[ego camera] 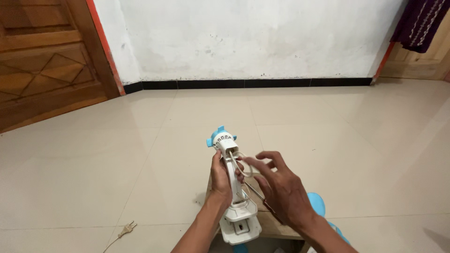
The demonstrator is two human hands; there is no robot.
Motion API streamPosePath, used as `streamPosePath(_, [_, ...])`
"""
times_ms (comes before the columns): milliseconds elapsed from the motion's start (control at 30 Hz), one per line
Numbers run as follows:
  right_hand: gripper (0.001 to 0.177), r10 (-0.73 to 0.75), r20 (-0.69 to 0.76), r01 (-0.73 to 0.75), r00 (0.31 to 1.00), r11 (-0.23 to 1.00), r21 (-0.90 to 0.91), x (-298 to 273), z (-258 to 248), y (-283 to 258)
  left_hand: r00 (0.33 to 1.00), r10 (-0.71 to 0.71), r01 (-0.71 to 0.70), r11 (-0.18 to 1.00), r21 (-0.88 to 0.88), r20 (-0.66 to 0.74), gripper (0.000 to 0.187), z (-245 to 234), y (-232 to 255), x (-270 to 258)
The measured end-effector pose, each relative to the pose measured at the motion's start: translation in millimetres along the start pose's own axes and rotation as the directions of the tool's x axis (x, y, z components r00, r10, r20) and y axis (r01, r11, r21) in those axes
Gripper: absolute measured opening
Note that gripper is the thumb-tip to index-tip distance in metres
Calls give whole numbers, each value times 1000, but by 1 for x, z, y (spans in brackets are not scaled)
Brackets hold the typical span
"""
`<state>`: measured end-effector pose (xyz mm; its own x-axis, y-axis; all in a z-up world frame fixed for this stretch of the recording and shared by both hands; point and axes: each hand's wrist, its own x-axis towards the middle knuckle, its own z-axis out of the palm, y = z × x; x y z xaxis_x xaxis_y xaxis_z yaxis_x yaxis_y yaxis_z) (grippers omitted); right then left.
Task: The person uses a screwdriver to tighten screws on the motor housing of a small electric fan. They then wipe the fan's neck and motor housing with a cloth. Finally, they attach a blue plastic cap to the top of the fan's motor housing.
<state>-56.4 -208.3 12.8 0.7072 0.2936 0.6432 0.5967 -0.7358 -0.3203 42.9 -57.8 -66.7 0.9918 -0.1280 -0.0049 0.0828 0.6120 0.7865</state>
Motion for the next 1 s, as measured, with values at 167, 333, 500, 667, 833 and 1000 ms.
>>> streamPosePath(167, [34,-165,-28,159,986,977,-138,3,0,13,1000,-6,6,1000,-6,-15,66,1,-5,2])
streamPosePath(333, [27,10,-84,-8,996,1000,26,-2,3,14,1000,14,-15,1000,25,26,69,-3,-6,0])
streamPosePath(500, [18,333,80,-343,939,914,215,1,2,13,1000,-20,20,999,40,-2,73,-4,-7,-3])
streamPosePath(667, [23,502,227,-551,834,763,338,3,5,15,1000,-5,5,1000,30,9,76,1,-2,-9])
streamPosePath(833, [47,550,208,-588,809,751,301,-7,19,24,999,-11,11,1000,17,-35,75,3,6,-14])
streamPosePath(1000, [27,493,338,-563,802,813,149,-29,44,26,998,-35,35,999,-9,-54,75,4,9,-10])
